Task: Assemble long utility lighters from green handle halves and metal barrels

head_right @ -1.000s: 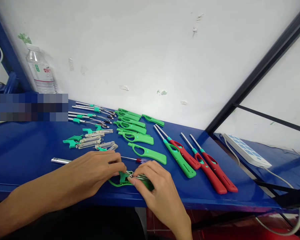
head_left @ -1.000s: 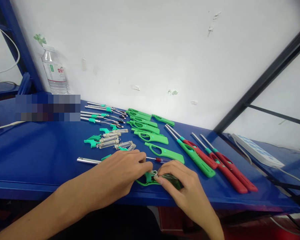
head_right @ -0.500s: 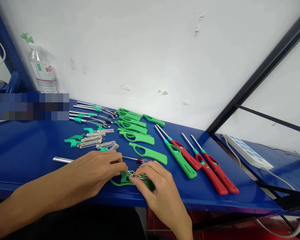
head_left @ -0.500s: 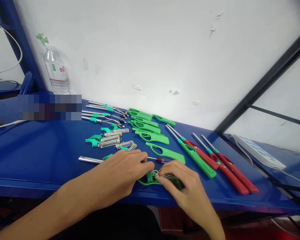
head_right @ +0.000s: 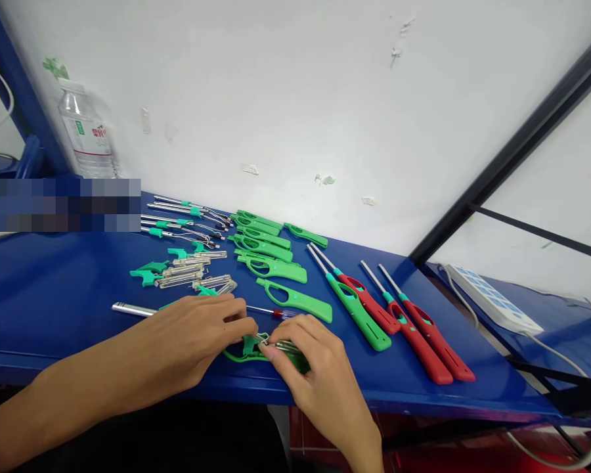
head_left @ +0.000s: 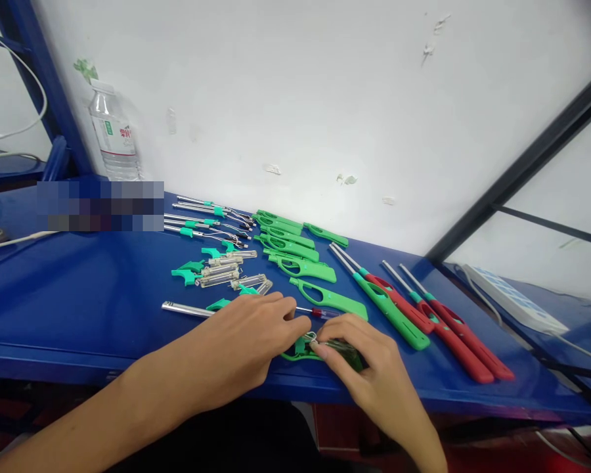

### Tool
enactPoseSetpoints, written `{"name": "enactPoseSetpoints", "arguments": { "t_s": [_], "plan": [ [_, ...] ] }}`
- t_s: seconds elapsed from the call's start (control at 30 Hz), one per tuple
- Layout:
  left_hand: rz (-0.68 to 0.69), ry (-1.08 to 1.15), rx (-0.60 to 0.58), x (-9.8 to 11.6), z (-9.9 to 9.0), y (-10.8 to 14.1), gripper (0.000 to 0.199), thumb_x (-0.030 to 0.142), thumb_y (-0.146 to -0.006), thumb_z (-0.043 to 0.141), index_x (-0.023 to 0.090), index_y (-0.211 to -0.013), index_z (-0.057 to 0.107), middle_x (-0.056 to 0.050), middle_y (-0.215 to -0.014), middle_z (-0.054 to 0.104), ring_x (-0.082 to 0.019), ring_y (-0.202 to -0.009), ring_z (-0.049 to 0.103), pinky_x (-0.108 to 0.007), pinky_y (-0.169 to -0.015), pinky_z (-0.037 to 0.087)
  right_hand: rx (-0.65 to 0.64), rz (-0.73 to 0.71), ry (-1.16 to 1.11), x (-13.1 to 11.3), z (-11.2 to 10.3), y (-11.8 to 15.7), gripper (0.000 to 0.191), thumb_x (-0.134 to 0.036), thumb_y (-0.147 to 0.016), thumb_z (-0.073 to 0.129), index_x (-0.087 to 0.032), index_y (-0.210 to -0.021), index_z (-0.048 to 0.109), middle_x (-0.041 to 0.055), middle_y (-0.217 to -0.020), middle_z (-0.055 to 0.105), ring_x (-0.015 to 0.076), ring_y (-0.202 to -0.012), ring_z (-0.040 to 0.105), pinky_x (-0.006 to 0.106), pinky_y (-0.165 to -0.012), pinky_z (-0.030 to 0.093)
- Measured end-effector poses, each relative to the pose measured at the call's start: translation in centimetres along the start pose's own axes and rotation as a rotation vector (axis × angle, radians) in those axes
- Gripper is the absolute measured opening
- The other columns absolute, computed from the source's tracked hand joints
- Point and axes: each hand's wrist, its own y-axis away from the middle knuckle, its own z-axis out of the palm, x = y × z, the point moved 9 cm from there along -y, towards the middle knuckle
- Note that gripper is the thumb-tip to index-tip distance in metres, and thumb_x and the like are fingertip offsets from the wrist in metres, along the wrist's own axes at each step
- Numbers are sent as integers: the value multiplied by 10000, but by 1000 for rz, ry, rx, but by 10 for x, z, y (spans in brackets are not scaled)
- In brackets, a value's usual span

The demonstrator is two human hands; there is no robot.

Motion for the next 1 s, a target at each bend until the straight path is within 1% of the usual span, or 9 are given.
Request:
{"name": "enactPoseSetpoints", "arguments": {
  "t_s": [0.1, 0.2, 0.37, 0.53, 0.67, 0.87, 1.0],
  "plan": [
    [2, 6, 6, 0, 1, 0, 374, -115, -909, 515, 218, -1050, 611, -45, -1034, 648, -237, -847, 611, -378, -690, 389, 1, -1, -1, 0, 0, 0, 112, -211, -1088, 695, -267, -991, 686, -4, -994, 745, 201, -959, 706, 300, -889, 516],
    [21, 14, 37, -1, 3, 1, 375, -117, -909, 518, 225, -1040, 597, -38, -1041, 645, -232, -835, 601, -375, -683, 379, -1, -1, 2, 0, 0, 1, 112, -207, -1089, 688, -264, -992, 687, 4, -994, 747, 211, -965, 708, 307, -892, 517],
    [68, 14, 88, -4, 6, 3, 419, -124, -876, 516, 239, -1077, 573, -27, -1053, 635, -235, -869, 598, -375, -698, 375, 6, -23, 5, 1, 0, 1, 102, -194, -1076, 710, -265, -1005, 687, -8, -997, 752, 202, -964, 710, 295, -894, 514],
    [64, 55, 87, -5, 5, 3, 455, -137, -840, 488, 247, -1071, 569, -24, -1052, 628, -233, -893, 592, -366, -696, 358, 6, -27, -14, -1, 0, -1, 132, -165, -1055, 741, -267, -986, 693, -32, -991, 750, 176, -961, 706, 270, -897, 507],
    [63, 79, 92, -6, 3, 4, 485, -156, -827, 458, 253, -1066, 562, -14, -1044, 624, -224, -887, 583, -365, -693, 338, 7, -42, -26, -3, -1, -2, 129, -156, -1041, 757, -264, -987, 710, -25, -987, 756, 179, -945, 717, 273, -875, 519],
    [66, 114, 66, -11, 10, 6, 452, -129, -904, 484, 271, -1100, 564, 8, -1053, 618, -220, -905, 578, -377, -720, 326, 20, -79, -39, -4, -1, -1, 118, -162, -1025, 787, -263, -998, 731, -13, -1021, 777, 185, -968, 742, 277, -899, 541],
    [29, 147, 61, -16, 10, 6, 453, -130, -906, 476, 276, -1079, 580, 16, -1050, 618, -208, -862, 564, -376, -706, 315, 28, -89, -30, -5, -1, -1, 105, -177, -1035, 782, -262, -999, 730, -15, -1022, 781, 181, -970, 742, 278, -898, 543]
  ]
}}
